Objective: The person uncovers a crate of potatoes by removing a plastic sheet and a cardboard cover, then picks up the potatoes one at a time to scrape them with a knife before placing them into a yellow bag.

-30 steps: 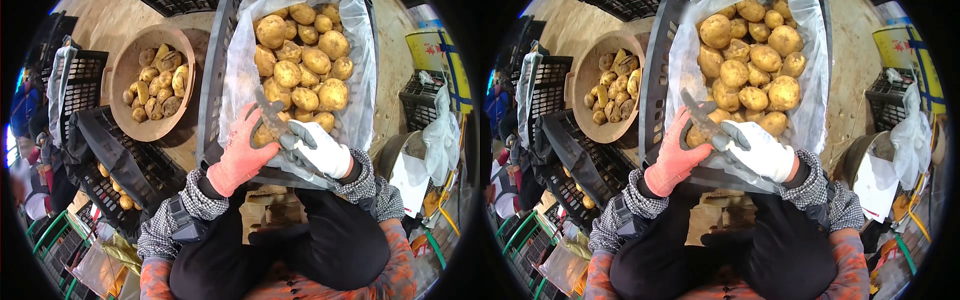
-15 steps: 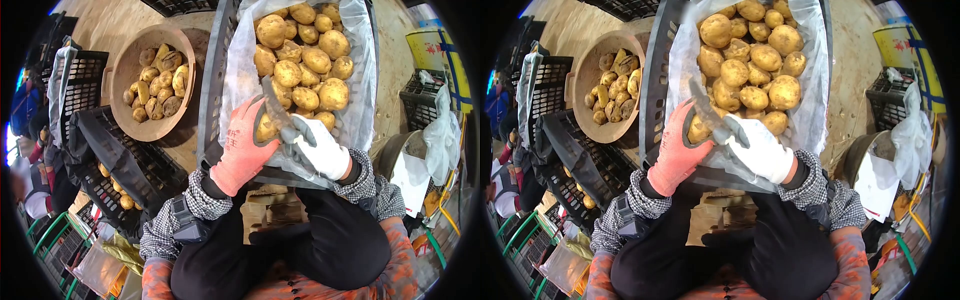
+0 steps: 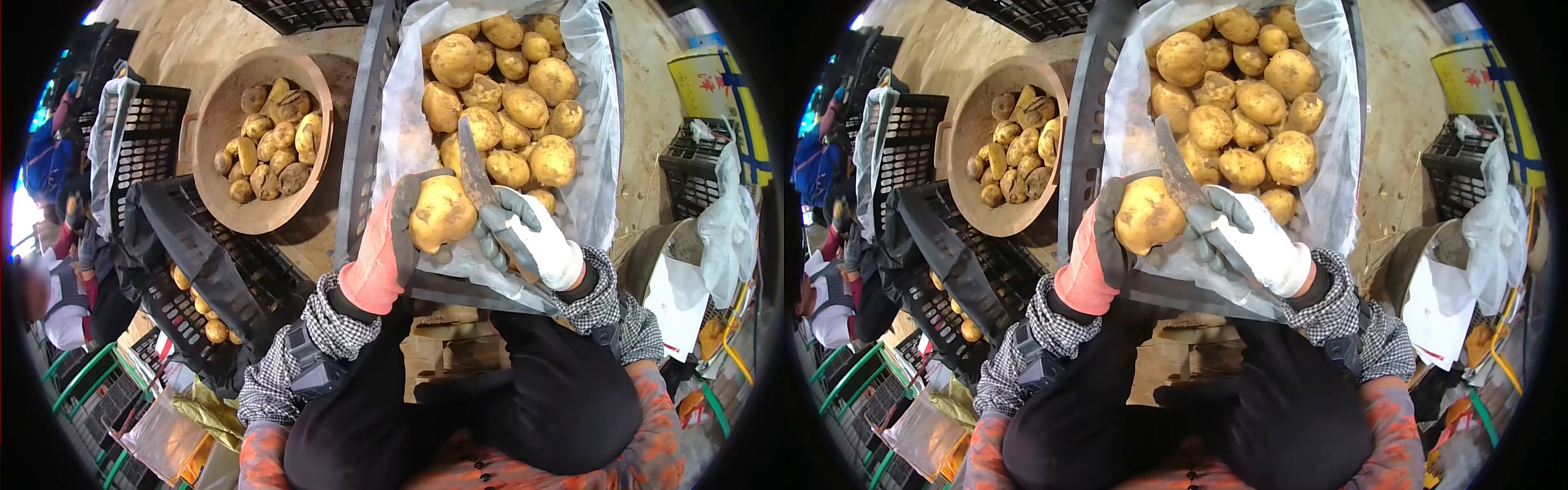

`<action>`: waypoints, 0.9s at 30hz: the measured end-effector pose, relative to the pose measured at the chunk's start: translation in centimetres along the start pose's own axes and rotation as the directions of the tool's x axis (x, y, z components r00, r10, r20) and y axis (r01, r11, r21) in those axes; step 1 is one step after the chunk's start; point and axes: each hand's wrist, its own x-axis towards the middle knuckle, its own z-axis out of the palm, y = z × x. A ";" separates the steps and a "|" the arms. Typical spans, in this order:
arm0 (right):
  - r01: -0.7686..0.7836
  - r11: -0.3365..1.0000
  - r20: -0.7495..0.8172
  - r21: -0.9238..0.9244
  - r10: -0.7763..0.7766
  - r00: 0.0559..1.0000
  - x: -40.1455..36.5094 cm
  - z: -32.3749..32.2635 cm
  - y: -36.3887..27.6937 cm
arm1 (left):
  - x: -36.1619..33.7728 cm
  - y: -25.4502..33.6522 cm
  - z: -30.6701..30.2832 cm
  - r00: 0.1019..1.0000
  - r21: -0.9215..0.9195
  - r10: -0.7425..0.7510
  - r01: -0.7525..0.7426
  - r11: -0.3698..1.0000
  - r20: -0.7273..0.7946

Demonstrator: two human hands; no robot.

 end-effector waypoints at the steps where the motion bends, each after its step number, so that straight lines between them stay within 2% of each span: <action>1: 0.005 1.000 -0.004 -0.009 -0.005 1.000 0.1 -0.1 0.2 | -0.1 0.6 0.0 0.999 -0.002 -0.034 0.034 0.999 0.030; 2: 0.011 1.000 -0.009 -0.019 -0.011 1.000 0.1 -0.2 0.3 | 0.0 0.4 0.2 0.999 -0.005 -0.034 0.034 0.999 0.031; 3: 0.009 1.000 -0.012 -0.022 -0.009 1.000 0.1 -0.1 0.1 | 0.0 0.2 0.6 1.000 -0.112 0.016 -0.015 0.994 0.012; 4: 0.007 0.995 -0.025 -0.096 -0.010 1.000 0.0 0.0 -0.1 | 0.0 0.0 0.8 0.998 -0.216 0.063 -0.064 0.974 -0.012; 5: 0.005 0.986 -0.039 -0.169 -0.012 0.999 0.0 0.0 -0.2 | 0.0 -0.2 0.7 0.998 -0.218 0.062 -0.062 0.974 -0.011; 6: 0.003 0.986 -0.041 -0.168 -0.010 0.999 -0.1 -0.2 -0.1 | -0.1 -0.5 0.4 0.991 -0.142 0.127 -0.121 0.983 0.035; 7: 0.021 0.966 -0.016 -0.256 -0.026 1.000 -0.1 -0.6 0.2 | -0.1 -0.8 0.3 0.978 -0.067 0.189 -0.183 0.981 0.086; 8: 0.041 0.939 0.010 -0.342 -0.040 0.999 -0.1 -0.8 0.4 | 0.0 -1.2 0.2 0.978 -0.067 0.189 -0.183 0.981 0.087; 10: 0.032 0.955 0.034 -0.295 -0.023 0.999 -0.3 -0.3 -0.2 | 0.4 -1.4 0.2 0.973 0.014 0.220 -0.222 0.975 0.062; 12: 0.024 0.970 0.055 -0.244 -0.011 0.998 -0.3 0.1 -0.4 | 0.0 -0.5 0.7 0.981 0.007 0.190 -0.190 0.982 0.046; 14: 0.013 0.987 -0.052 -0.161 -0.022 0.998 -0.2 0.2 -0.6 | -0.1 -0.2 0.9 0.986 -0.007 0.162 -0.162 0.987 0.030; 16: 0.012 0.986 -0.030 -0.169 -0.017 0.999 -0.3 -0.1 -0.5 | -0.2 -0.6 0.7 0.979 0.006 0.196 -0.196 0.980 0.050; 18: 0.016 0.984 0.010 -0.177 -0.014 1.000 -0.5 -0.4 -0.2 | -0.3 -0.5 0.7 0.986 0.003 0.165 -0.165 0.986 0.037; 19: 0.035 0.975 0.078 -0.221 -0.018 0.997 -0.3 -0.8 -0.4 | -0.3 -0.4 0.7 0.990 -0.001 0.137 -0.137 0.991 0.029; 20: 0.035 0.975 0.077 -0.220 -0.018 0.997 -0.3 -0.8 -0.3 | -0.2 -0.7 0.6 0.990 -0.001 0.136 -0.136 0.991 0.030; 22: 0.064 0.878 0.104 -0.475 -0.016 0.994 -0.4 -0.3 -0.1 | 0.0 -1.2 0.5 0.987 0.014 0.158 -0.158 0.987 0.008; 23: -0.047 0.971 0.059 -0.236 0.062 0.996 -0.5 0.3 -0.3 | -0.2 -1.2 0.6 0.987 0.014 0.159 -0.159 0.987 0.007; 24: -0.043 0.970 0.061 -0.238 0.059 0.996 -0.3 0.6 -0.3 | -0.4 -0.5 1.1 0.991 -0.025 0.134 -0.134 0.991 -0.004; 26: -0.071 0.997 -0.007 -0.035 0.070 0.997 -0.2 0.9 0.0 | -0.3 -0.6 1.6 0.995 -0.066 0.103 -0.104 0.992 -0.014; 27: -0.075 0.997 -0.008 -0.036 0.074 0.997 -0.3 0.9 -0.2 | 0.0 -1.3 1.7 0.981 0.039 0.193 -0.192 0.981 -0.033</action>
